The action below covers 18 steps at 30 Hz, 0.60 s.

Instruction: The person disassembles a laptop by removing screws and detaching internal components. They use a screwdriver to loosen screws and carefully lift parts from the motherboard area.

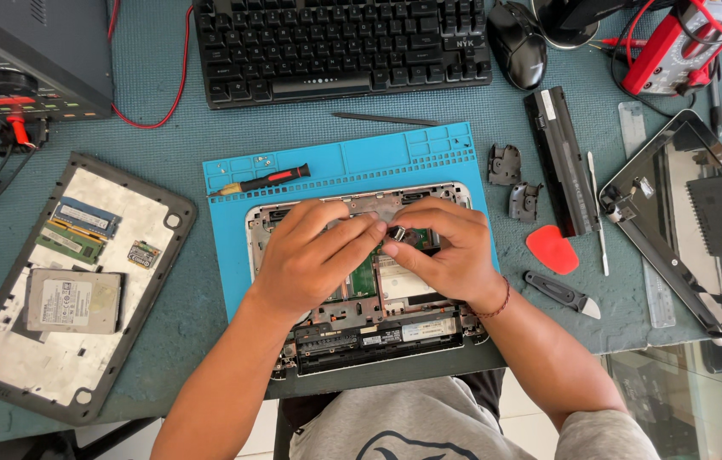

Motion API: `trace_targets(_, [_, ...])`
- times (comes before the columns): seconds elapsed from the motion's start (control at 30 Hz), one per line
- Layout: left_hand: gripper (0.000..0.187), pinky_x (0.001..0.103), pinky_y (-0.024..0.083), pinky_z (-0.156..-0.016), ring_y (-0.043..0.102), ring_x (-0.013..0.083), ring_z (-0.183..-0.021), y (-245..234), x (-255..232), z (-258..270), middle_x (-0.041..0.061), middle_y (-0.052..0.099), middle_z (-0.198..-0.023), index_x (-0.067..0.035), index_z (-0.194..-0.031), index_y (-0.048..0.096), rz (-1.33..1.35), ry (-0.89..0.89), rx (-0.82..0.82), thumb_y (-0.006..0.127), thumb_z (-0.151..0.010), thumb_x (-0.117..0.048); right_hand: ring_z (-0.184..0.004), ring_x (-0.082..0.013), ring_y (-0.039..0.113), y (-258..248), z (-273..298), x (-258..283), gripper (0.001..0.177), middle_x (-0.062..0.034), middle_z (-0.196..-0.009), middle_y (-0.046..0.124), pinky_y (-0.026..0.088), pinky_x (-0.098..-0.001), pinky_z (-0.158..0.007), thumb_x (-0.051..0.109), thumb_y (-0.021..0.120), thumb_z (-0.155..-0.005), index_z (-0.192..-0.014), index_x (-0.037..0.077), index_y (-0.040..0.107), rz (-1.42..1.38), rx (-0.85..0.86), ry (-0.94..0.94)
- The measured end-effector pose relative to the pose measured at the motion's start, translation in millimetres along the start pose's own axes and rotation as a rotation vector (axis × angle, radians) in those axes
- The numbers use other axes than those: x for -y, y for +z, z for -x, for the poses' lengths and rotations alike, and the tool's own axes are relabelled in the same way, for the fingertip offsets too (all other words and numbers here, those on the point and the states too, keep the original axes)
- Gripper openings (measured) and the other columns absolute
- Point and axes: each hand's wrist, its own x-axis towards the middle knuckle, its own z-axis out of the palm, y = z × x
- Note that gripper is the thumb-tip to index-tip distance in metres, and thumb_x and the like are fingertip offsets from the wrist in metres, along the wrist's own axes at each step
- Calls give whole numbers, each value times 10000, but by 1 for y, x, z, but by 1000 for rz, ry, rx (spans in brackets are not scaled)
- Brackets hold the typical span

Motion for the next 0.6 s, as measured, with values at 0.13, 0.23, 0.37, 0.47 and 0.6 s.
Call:
trace_targets(0.13, [105,384,564,-750,620,256,-810,-2,-6,-6,85,730,-889,-57,-989,762,106,-49,15,669,-978,-10,-687,-288,724,-1,3,8,171,-136,-802,736,610,-397,-678,68,864,-807,-884,-13,733,56,-28,-1])
trace_targets(0.23, [65,374,552,-735,595,246,-778,1,-8,-4,63,736,-888,-73,-958,759,175,-90,-1,707,-965,-34,-659,-278,718,-1,4,9,180,-127,-779,732,611,-393,-663,80,872,-806,-868,-8,728,73,-57,9])
trace_targets(0.37, [56,350,516,-680,574,232,-729,0,-11,-8,44,747,-876,-80,-973,764,356,-189,-21,714,-957,-61,-656,-257,713,0,9,4,232,-113,-761,723,609,-389,-661,95,891,-794,-905,-2,711,65,-101,16])
trace_targets(0.47, [57,348,505,-657,582,231,-715,2,-10,-8,34,754,-873,-90,-984,767,426,-241,-18,718,-956,-85,-656,-251,719,1,9,6,257,-124,-785,727,603,-382,-638,74,890,-793,-945,-11,700,81,-139,-25])
trace_targets(0.6, [59,338,493,-633,578,221,-690,6,-10,-6,15,760,-864,-106,-983,772,465,-270,-32,718,-960,-112,-621,-277,725,3,5,14,198,-139,-807,727,616,-397,-592,-5,868,-793,-898,-15,700,141,-153,-136])
